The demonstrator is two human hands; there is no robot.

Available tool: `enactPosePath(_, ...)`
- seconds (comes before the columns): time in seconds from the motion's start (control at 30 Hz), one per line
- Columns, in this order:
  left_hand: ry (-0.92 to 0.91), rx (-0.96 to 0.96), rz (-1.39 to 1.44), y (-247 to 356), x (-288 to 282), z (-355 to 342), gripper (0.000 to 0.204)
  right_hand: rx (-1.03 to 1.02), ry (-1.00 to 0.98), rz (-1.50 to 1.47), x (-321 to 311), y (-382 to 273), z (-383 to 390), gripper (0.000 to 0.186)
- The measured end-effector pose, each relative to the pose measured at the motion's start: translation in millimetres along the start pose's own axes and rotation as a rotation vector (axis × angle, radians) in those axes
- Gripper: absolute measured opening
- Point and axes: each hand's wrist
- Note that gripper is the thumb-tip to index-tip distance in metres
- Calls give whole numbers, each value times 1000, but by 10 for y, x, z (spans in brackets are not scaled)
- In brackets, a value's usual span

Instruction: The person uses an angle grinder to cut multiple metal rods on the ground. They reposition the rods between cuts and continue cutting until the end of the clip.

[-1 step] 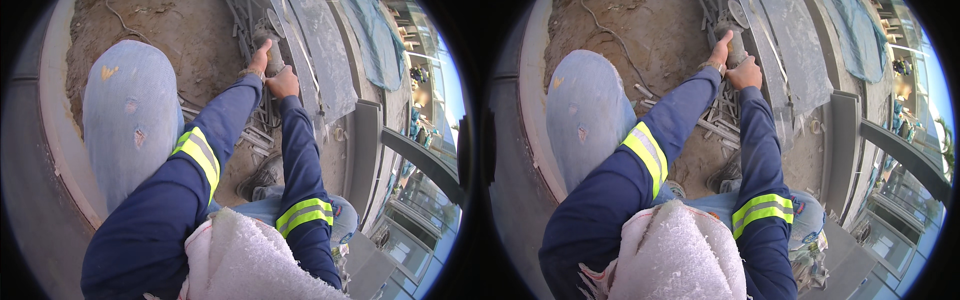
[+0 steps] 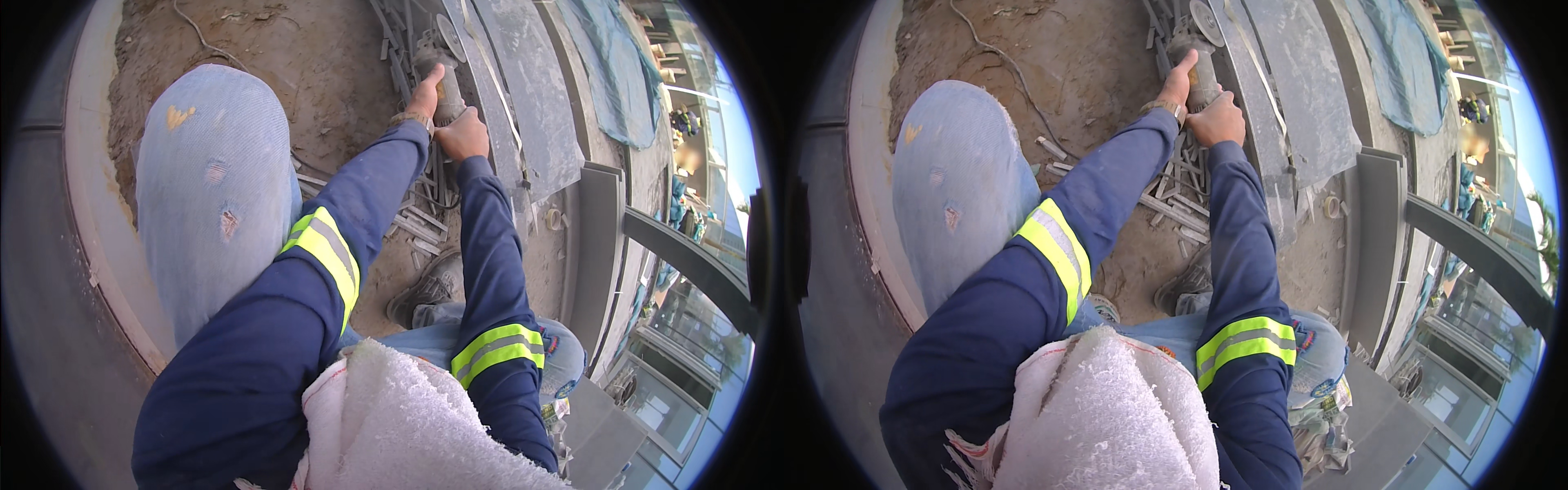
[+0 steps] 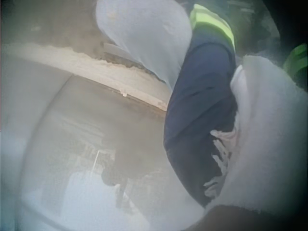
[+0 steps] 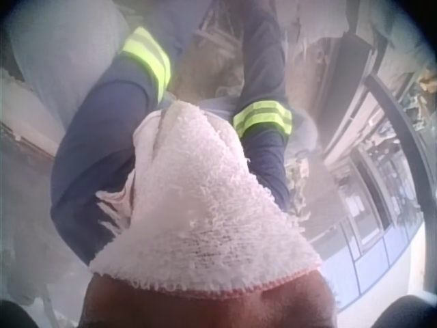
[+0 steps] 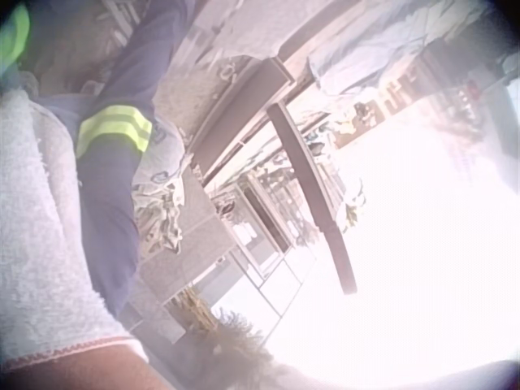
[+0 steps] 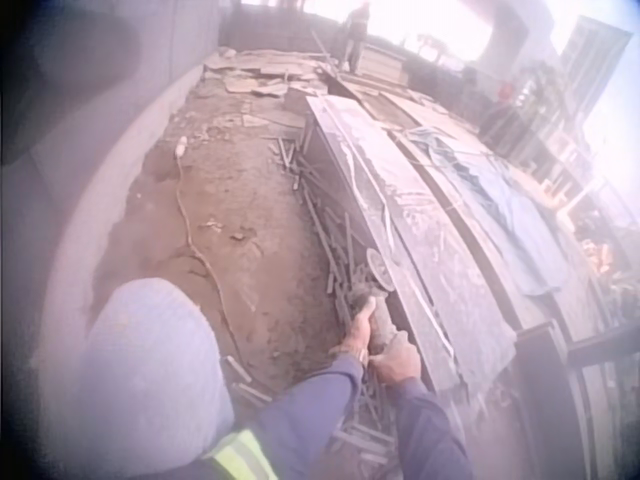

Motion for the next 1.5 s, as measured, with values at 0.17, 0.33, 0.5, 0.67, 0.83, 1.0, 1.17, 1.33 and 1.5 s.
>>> enactPosePath(0.17, -2, 14, -3, -14, 14, 33, 53, -9, 2, -47, -9, 40, 7, 84)
enactPosePath(0.33, -32, -41, -16, -67, -36, 62, 53, 5, -5, -74, -55, 46, 98, 85)
enactPosePath(0.5, 28, 29, 13, -150, -90, 3, 51, -11, -8, -18, -18, 50, 138, 84)
enactPosePath(0.67, -2, 12, 4, -86, -5, 100, 53, 4, -19, -5, -3, 80, 58, 89)
enactPosePath(0.83, -13, 31, 8, -46, -7, 51, 53, -8, -15, -30, -1, 46, 22, 90)
enactPosePath(1.0, 32, 22, 7, -9, 8, 3, 52, -16, -21, -35, 12, 20, -27, 90)
enactPosePath(1.17, 5, 29, 1, -15, 57, 4, 51, 1, -10, -52, 8, 40, -72, 88)
enactPosePath(1.33, -4, -8, 12, 26, 62, -124, 52, -28, -1, -32, 43, 19, -166, 86)
enactPosePath(1.5, 1, -7, 11, 61, 54, -142, 52, 1, -15, -33, 39, -14, -195, 86)
Point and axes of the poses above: each hand's wrist, its own z-axis away from the middle knuckle, its own x-axis out of the palm, y = z × x, and after that the axes turned 6 degrees about y, right-handed
